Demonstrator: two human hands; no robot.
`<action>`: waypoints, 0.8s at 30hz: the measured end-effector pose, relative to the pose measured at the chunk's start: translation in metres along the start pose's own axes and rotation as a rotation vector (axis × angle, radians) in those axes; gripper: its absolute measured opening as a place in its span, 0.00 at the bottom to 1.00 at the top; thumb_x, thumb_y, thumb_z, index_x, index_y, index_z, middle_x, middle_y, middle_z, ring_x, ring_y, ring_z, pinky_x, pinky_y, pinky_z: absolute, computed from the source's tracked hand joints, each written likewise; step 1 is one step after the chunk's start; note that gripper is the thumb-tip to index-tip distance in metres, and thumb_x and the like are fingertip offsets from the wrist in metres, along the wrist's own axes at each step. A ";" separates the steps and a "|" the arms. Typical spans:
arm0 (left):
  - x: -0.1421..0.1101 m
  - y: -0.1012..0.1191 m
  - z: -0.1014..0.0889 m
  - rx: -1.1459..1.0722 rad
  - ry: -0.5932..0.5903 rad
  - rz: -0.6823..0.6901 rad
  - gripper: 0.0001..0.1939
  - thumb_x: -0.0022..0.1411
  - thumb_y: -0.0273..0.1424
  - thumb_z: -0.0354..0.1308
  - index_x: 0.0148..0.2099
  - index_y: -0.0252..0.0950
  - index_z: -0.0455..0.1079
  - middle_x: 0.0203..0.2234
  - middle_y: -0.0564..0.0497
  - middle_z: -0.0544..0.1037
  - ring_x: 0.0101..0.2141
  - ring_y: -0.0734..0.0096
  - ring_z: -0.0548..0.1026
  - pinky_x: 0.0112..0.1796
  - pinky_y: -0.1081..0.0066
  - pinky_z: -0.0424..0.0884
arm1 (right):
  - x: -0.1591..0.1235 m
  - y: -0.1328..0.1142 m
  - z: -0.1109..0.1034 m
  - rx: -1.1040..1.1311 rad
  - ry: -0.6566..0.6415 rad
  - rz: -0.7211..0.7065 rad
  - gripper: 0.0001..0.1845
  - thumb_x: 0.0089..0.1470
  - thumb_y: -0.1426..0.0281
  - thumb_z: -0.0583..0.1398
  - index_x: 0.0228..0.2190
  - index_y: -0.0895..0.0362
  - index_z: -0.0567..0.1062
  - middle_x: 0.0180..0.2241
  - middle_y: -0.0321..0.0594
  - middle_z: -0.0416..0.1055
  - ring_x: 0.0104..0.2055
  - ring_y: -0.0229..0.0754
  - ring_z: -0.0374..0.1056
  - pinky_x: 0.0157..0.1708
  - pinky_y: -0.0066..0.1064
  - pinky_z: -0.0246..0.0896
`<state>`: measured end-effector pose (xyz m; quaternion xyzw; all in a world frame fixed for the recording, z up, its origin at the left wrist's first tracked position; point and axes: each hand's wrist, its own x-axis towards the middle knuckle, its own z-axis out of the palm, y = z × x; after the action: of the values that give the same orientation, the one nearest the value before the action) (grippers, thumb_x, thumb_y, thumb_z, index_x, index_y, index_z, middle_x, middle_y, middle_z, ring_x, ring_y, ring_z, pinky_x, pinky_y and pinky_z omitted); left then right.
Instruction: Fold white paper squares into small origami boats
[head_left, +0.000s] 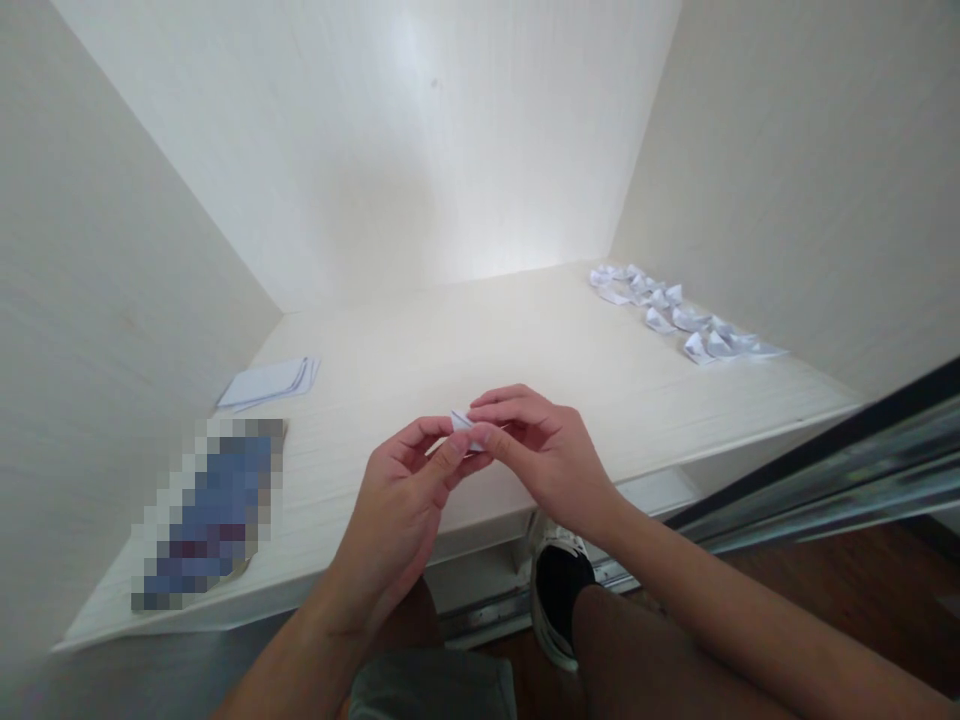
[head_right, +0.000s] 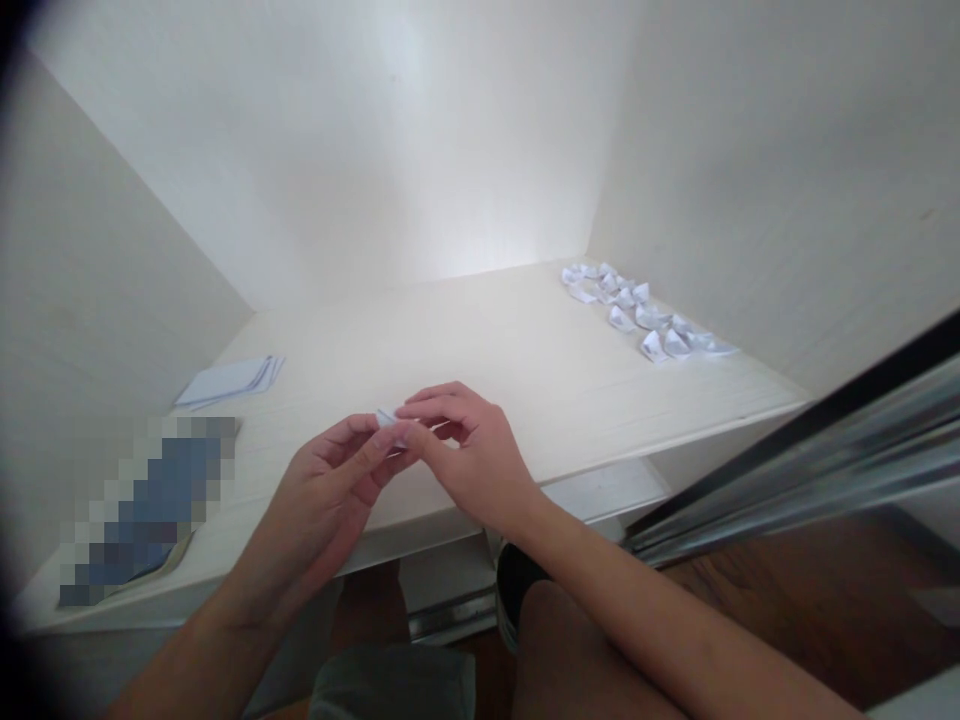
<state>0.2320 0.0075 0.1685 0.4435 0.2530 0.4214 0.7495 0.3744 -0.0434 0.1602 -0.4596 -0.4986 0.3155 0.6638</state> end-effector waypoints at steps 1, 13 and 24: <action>-0.001 -0.001 0.001 -0.015 0.017 0.014 0.07 0.54 0.29 0.74 0.34 0.34 0.80 0.33 0.50 0.83 0.36 0.73 0.79 0.42 0.73 0.78 | -0.001 -0.001 0.000 -0.049 -0.012 -0.050 0.06 0.53 0.69 0.70 0.36 0.53 0.84 0.41 0.41 0.78 0.44 0.42 0.74 0.42 0.34 0.69; -0.005 -0.001 -0.013 0.263 0.052 0.182 0.05 0.60 0.31 0.70 0.35 0.37 0.78 0.39 0.51 0.81 0.39 0.69 0.78 0.41 0.69 0.77 | -0.005 -0.010 -0.003 -0.173 -0.098 0.002 0.07 0.56 0.72 0.66 0.38 0.54 0.85 0.38 0.40 0.83 0.39 0.42 0.77 0.39 0.34 0.71; -0.009 0.007 -0.018 0.367 0.024 0.205 0.09 0.60 0.32 0.70 0.43 0.40 0.78 0.35 0.54 0.81 0.35 0.71 0.79 0.37 0.71 0.78 | -0.008 -0.013 -0.002 -0.155 -0.083 0.085 0.08 0.55 0.69 0.67 0.38 0.56 0.85 0.34 0.40 0.83 0.34 0.42 0.76 0.35 0.34 0.71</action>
<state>0.2111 0.0101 0.1661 0.5910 0.2879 0.4473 0.6064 0.3738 -0.0560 0.1695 -0.5170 -0.5286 0.3227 0.5909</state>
